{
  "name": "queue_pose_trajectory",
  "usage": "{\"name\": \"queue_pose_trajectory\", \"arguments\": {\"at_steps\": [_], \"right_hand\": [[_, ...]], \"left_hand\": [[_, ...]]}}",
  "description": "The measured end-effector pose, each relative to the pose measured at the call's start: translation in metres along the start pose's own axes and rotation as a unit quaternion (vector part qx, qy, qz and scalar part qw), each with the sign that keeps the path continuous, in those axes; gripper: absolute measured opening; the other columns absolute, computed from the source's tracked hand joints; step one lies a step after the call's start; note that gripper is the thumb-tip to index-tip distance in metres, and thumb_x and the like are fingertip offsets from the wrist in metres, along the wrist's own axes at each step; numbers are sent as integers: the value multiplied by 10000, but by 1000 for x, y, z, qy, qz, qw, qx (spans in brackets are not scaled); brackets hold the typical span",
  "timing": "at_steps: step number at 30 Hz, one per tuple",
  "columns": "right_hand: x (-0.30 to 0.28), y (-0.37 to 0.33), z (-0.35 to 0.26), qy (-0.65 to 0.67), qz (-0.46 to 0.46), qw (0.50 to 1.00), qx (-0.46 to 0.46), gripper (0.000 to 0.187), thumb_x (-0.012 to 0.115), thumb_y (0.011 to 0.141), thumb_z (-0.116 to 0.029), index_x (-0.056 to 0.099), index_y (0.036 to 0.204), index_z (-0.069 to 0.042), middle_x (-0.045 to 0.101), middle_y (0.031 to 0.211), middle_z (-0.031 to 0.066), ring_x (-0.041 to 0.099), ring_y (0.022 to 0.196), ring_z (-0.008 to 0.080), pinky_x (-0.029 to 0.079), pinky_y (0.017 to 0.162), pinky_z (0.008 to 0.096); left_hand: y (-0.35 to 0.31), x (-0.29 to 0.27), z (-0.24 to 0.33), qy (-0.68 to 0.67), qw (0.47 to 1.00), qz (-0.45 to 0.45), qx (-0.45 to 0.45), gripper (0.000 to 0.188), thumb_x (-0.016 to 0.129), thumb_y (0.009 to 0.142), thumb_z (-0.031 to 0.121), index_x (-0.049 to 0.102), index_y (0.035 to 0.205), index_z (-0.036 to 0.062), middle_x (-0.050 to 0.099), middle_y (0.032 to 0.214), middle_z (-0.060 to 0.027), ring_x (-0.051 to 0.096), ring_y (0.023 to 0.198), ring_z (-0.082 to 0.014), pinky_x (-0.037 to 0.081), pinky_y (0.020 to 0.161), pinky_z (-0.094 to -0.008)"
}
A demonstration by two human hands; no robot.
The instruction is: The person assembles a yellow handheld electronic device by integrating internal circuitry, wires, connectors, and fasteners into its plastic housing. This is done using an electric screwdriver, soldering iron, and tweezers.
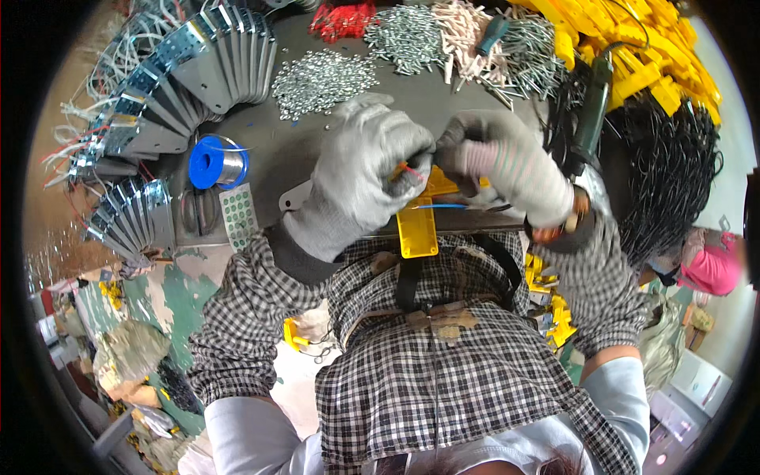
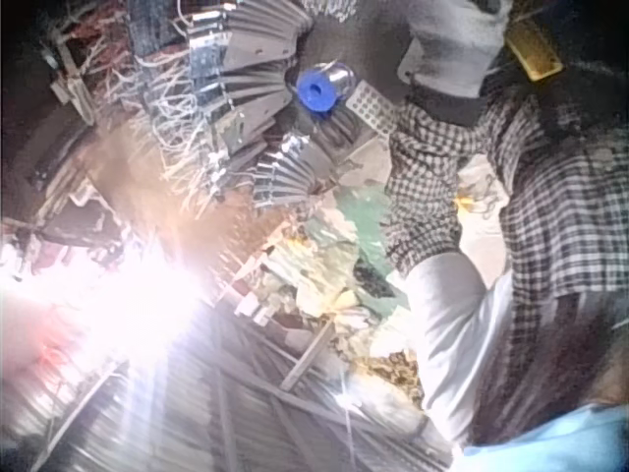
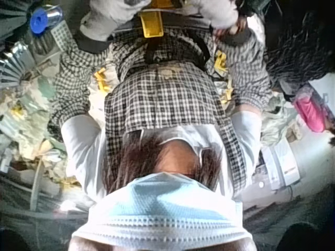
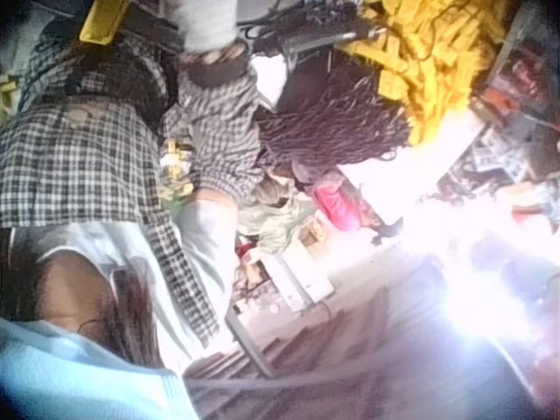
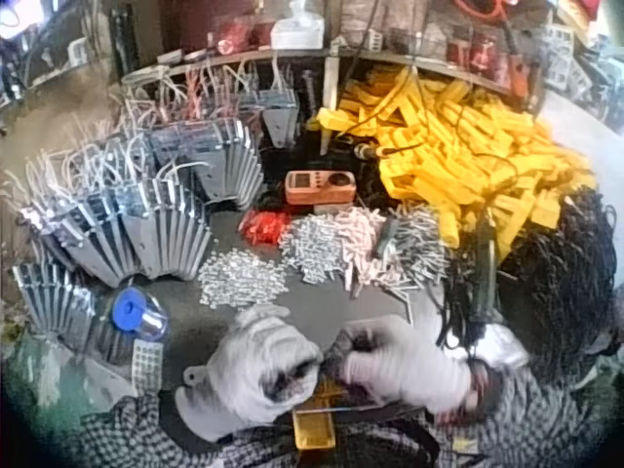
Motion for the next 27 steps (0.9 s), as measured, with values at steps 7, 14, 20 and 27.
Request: {"name": "queue_pose_trajectory", "arguments": {"at_steps": [7, 14, 20, 27], "right_hand": [[-1, -32, -31, -348, 209, 868, -286, 257, 712, 814, -151, 640, 1051, -82, 676, 876, 112, 653, 671, 255, 534, 600, 340], [-6, -10, 13, -16, -51, 991, 119, 246, 667, 854, -184, 640, 1046, -32, 673, 913, 113, 627, 687, 169, 523, 641, 272], [-2, -22, -25, -368, 84, 904, -202, 256, 667, 842, -214, 624, 1011, -27, 680, 869, 131, 664, 751, 256, 540, 678, 333], [-6, -18, -30, -288, 142, 909, -266, 224, 678, 847, -168, 595, 977, -5, 640, 728, 141, 667, 729, 328, 532, 638, 386]], "left_hand": [[-16, 27, -33, -265, 934, 11, -240, 97, 678, 748, 40, 620, 825, 41, 605, 786, -66, 594, 774, -209, 452, 850, -315], [2, 12, -5, -24, 999, -39, -4, 93, 652, 846, 48, 624, 923, 5, 619, 890, 5, 558, 849, -60, 455, 814, -212], [-16, 45, -42, -382, 878, -73, -278, 67, 631, 869, 73, 636, 908, 19, 640, 799, -4, 572, 796, -61, 484, 757, -245], [-21, 44, -43, -444, 837, -40, -318, 93, 608, 890, 34, 622, 970, -13, 622, 858, -2, 542, 785, -35, 471, 738, -206]]}}
Point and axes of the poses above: each hand's wrist, its own y-axis towards the middle knuckle, its own x-axis out of the palm, z = x × y, the point moved 8 cm from there along y, towards the middle knuckle
